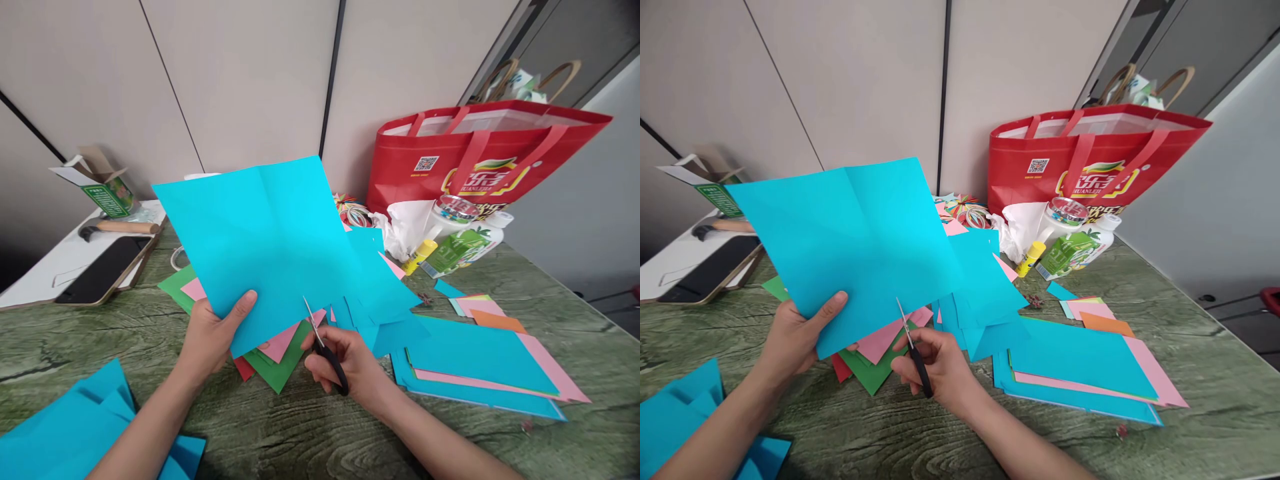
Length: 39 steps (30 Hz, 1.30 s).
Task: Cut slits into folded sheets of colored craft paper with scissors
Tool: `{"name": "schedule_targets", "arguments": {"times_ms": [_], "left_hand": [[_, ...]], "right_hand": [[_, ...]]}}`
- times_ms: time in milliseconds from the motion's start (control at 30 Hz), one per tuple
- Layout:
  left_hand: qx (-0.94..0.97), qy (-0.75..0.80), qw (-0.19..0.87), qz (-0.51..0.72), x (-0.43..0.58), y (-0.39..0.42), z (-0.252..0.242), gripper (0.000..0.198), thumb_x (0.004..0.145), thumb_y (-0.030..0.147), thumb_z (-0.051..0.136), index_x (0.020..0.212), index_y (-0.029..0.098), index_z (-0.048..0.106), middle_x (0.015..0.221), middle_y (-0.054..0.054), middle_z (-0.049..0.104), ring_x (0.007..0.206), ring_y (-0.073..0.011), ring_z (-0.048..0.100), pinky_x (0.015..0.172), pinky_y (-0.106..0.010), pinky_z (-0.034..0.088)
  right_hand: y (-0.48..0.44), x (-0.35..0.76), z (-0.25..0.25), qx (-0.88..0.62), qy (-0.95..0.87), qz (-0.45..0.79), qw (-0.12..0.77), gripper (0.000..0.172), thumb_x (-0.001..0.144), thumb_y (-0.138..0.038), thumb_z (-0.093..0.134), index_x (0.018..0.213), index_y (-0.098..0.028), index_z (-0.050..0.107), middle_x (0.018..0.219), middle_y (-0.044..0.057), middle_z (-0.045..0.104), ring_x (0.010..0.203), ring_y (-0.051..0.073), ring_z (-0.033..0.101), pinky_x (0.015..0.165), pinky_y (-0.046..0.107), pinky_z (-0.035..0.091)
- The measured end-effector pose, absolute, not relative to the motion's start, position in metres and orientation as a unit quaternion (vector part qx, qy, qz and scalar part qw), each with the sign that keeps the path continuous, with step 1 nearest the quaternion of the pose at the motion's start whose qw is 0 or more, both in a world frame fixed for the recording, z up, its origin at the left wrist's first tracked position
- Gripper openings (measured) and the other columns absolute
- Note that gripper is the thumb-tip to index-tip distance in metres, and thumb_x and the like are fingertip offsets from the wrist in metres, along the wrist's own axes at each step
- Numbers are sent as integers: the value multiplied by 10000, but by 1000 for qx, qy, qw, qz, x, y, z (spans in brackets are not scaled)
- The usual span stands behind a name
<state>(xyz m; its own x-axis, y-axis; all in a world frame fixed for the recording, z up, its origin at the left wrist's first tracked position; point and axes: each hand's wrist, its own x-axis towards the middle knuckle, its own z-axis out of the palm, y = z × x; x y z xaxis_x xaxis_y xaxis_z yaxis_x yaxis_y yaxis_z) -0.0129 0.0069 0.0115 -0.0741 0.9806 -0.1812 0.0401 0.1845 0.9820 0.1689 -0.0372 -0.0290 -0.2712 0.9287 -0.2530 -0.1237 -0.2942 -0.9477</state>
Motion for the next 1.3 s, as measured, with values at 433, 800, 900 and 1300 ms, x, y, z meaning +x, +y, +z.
{"name": "schedule_targets", "arguments": {"times_ms": [433,800,900,1300], "left_hand": [[445,571,522,451,-15,6,10,514,630,402,659,1099,240,526,1220,-37,558,864,-328,632,619,-430,609],[448,560,546,433,-10,2,14,422,552,418,709,916,224,618,1009,-35,676,786,-321,650,591,-399,608],[441,557,555,433,-9,2,15,423,540,430,717,890,213,620,970,-43,687,742,-323,655,559,-406,608],[420,554,575,432,-10,2,16,494,502,457,733,910,218,591,791,-34,705,555,-289,652,429,-396,585]], "right_hand": [[-39,171,-34,-439,-446,674,393,302,619,-377,691,748,-146,546,487,-39,538,355,64,437,354,190,311],[-37,175,-45,-381,-484,664,423,324,643,-378,699,811,-153,538,649,2,556,551,105,478,512,233,367],[-37,175,-46,-384,-485,660,425,306,654,-379,690,795,-156,535,606,-12,541,520,100,472,489,228,368],[-37,174,-50,-403,-461,670,419,305,644,-348,703,827,-148,563,545,-34,538,419,68,446,410,197,366]]}}
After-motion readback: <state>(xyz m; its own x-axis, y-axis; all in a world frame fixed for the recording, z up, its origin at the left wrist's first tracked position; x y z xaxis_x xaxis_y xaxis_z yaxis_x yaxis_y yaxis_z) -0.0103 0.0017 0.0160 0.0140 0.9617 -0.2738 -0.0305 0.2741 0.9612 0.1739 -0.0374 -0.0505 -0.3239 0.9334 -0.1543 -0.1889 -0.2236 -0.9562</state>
